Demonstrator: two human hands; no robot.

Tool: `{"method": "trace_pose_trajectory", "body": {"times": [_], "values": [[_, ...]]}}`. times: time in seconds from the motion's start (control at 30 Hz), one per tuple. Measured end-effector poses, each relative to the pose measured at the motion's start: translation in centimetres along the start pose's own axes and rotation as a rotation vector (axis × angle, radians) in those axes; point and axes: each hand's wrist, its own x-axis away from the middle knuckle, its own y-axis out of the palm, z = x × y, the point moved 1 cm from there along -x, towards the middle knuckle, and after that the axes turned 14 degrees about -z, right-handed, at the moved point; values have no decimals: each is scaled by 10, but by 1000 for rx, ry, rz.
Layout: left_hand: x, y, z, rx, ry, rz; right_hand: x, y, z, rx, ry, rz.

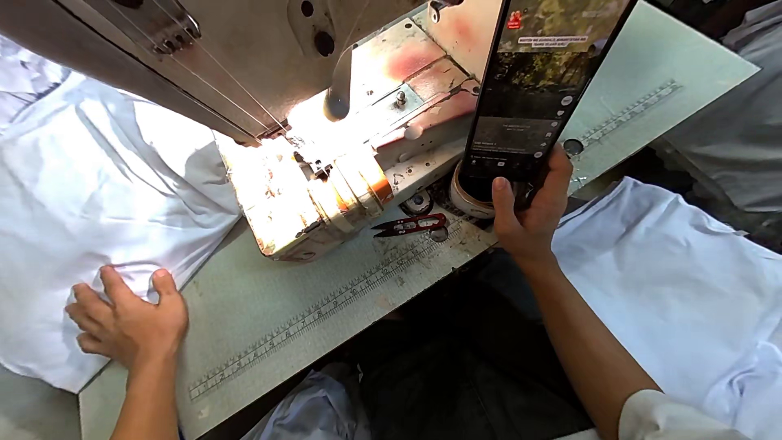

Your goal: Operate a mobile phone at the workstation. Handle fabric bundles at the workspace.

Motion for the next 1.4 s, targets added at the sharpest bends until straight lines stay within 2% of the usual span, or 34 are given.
{"method": "trace_pose_trajectory", "body": {"times": [1.4], "values": [[2,-1,2,-10,18,12,0,0,-2,-23,22,-12]]}}
